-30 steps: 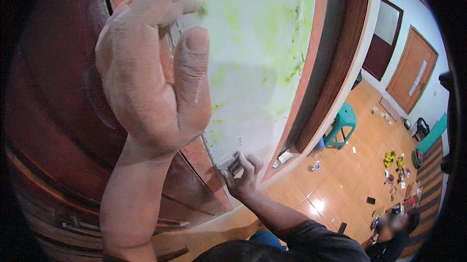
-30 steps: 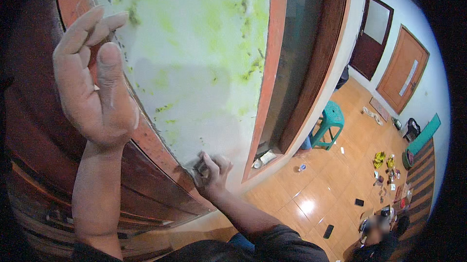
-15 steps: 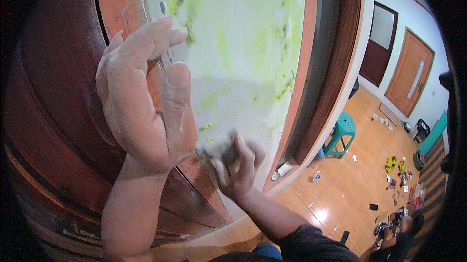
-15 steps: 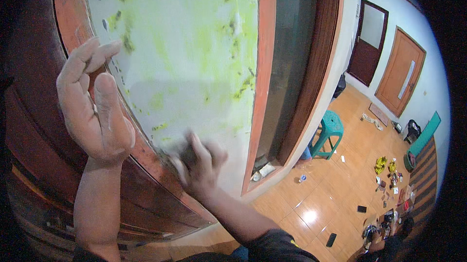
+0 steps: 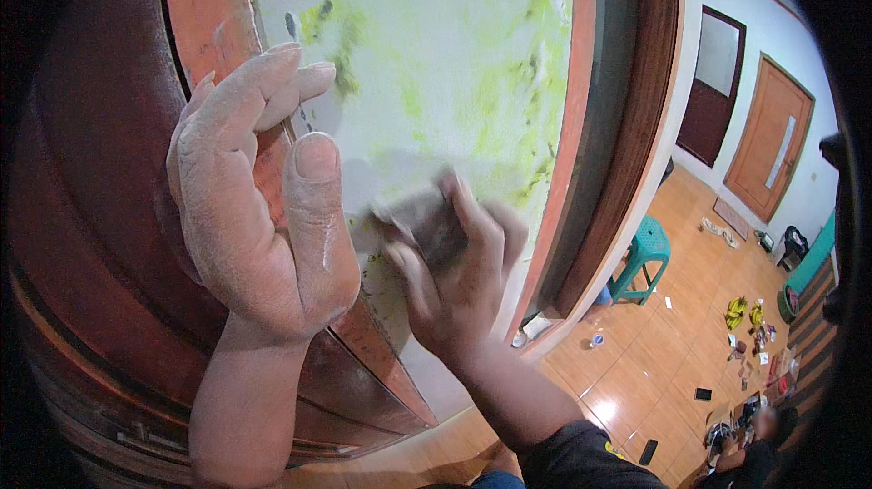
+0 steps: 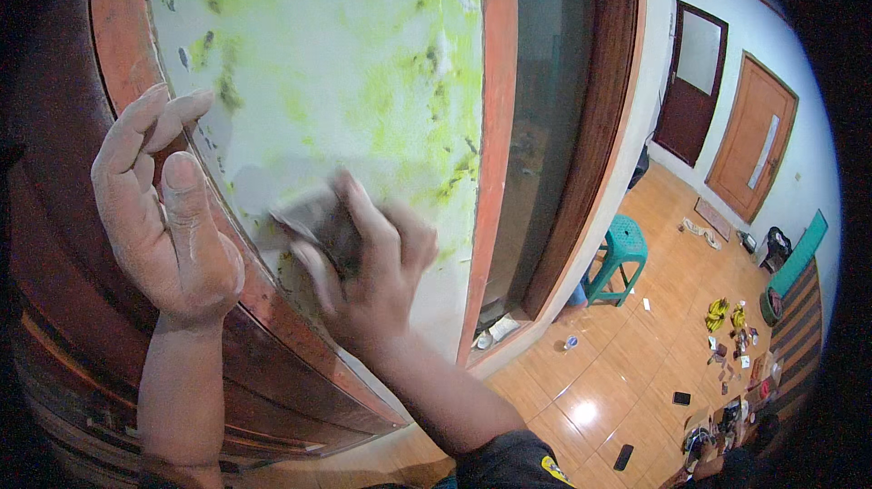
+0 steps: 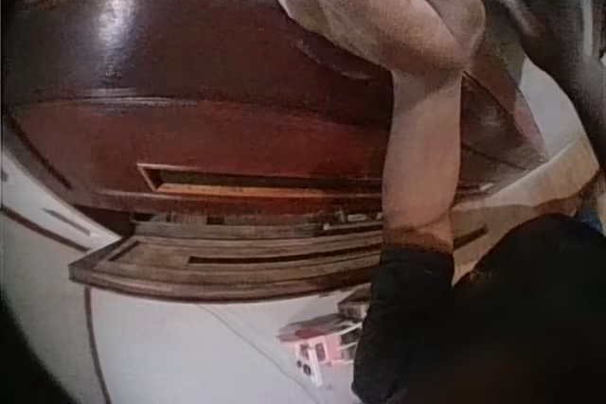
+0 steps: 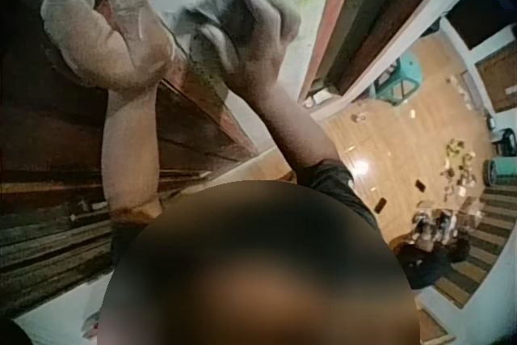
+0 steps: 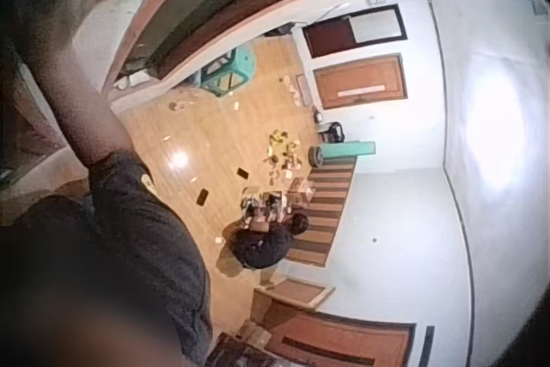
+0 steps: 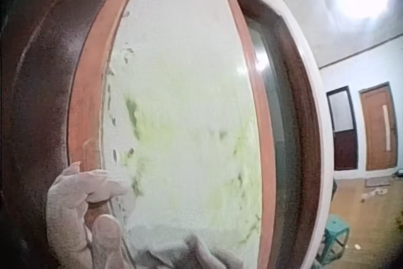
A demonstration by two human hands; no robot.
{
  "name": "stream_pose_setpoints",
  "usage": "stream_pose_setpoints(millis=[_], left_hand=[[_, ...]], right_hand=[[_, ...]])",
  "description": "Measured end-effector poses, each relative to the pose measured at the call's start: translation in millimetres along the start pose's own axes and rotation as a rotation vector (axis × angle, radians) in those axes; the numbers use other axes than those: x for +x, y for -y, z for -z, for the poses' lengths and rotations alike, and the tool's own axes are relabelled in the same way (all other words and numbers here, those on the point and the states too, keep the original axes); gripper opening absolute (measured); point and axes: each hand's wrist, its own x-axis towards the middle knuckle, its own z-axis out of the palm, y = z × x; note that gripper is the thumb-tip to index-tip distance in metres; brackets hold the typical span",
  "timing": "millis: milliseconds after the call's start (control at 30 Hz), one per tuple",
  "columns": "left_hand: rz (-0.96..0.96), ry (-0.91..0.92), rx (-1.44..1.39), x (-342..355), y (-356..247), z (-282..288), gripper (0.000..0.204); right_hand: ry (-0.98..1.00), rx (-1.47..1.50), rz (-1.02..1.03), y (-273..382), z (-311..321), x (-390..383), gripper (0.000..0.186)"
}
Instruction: The person sands a wooden door with a sanding block, focusing on the edges and surface. The person holds the door with one hand and sands with the other, moving the block in circular and back-and-forth motions.
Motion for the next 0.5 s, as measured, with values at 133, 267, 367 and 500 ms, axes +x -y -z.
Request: stream_pose_setpoints(millis=[133,267,367,500], left_hand=[[-0.028,0.008,-0.008,3.7,3.4,1.2,0.042],[-0.022,0.035,0.044,3.4,0.5,1.8,0.043],[0.004,0.039,0.071,2.8,-2.1,2.3,0.044],[0.016,0.014,0.017,3.0,-2.5,0.3,0.044]], right_hand=[[-0.037,-0.029,0.052,-14.0,16.2,-89.1,0.073],[0.048,0.028,0.022,-23.2,26.1,-107.6,0.075],[0.096,-0.036,0.044,-14.8,14.8,-51.7,0.075],[-0.071,0.063,0.114,-0.2,-2.0,-1.3,0.075]])
